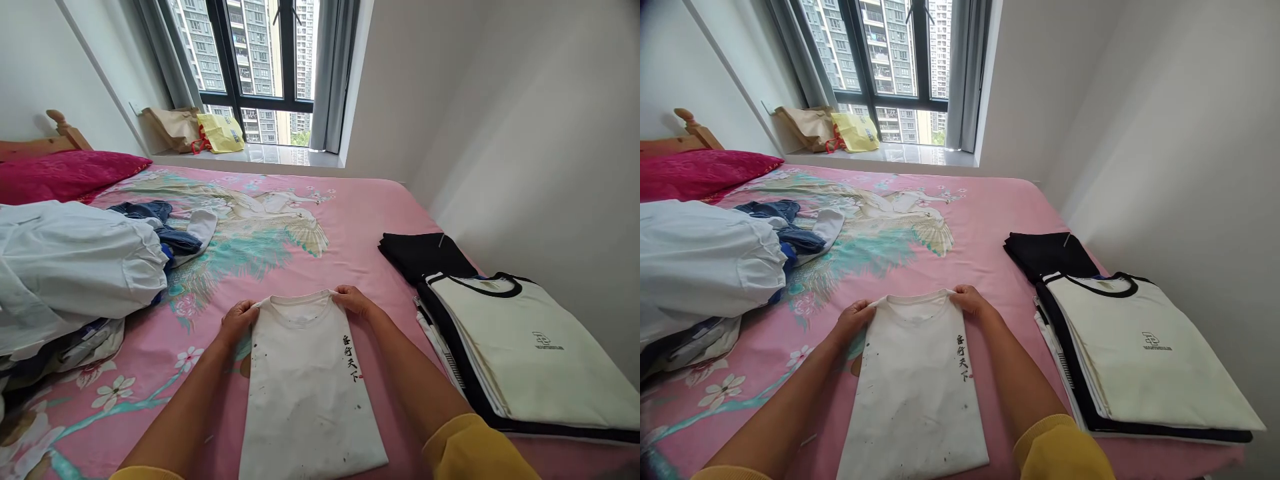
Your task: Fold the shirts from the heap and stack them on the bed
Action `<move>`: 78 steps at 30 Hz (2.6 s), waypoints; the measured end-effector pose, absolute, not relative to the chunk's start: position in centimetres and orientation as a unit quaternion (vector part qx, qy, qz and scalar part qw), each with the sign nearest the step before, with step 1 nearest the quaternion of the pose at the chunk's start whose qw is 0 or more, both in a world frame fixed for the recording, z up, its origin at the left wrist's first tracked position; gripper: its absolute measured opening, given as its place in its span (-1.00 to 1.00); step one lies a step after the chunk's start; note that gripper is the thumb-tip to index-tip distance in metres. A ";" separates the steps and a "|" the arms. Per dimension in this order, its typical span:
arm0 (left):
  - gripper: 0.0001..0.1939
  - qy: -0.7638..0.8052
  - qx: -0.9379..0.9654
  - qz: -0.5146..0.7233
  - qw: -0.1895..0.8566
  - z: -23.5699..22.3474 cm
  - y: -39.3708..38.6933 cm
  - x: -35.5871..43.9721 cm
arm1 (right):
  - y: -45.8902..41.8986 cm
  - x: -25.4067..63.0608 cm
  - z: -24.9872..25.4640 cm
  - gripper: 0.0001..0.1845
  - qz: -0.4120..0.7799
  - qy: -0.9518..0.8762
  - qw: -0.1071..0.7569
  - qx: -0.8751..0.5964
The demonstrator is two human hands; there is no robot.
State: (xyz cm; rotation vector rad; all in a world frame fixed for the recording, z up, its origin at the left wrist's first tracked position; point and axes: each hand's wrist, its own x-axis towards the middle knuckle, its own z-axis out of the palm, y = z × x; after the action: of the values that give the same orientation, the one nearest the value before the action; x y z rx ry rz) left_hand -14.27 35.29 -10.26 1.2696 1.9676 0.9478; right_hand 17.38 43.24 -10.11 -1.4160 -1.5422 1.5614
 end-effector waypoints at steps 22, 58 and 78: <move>-0.43 0.617 0.772 0.117 0.099 -9.6 19.2 -8.2 | 23.0 19.9 -10.7 -0.44 0.166 -0.797 0.143 -0.563; -0.73 0.600 0.134 0.491 0.617 -10.8 8.0 -5.0 | 16.1 21.8 -8.1 -0.64 0.623 -0.410 0.228 -0.626; -0.63 0.514 0.225 0.400 0.725 -11.1 5.9 -6.2 | 13.0 23.6 -9.6 -0.68 0.734 -0.348 0.278 -0.512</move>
State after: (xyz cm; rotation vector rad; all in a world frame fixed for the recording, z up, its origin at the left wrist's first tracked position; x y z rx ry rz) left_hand -6.20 5.89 -11.12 0.4958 1.1330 0.8826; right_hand 23.63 12.99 -9.58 -1.3751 -0.9353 1.9707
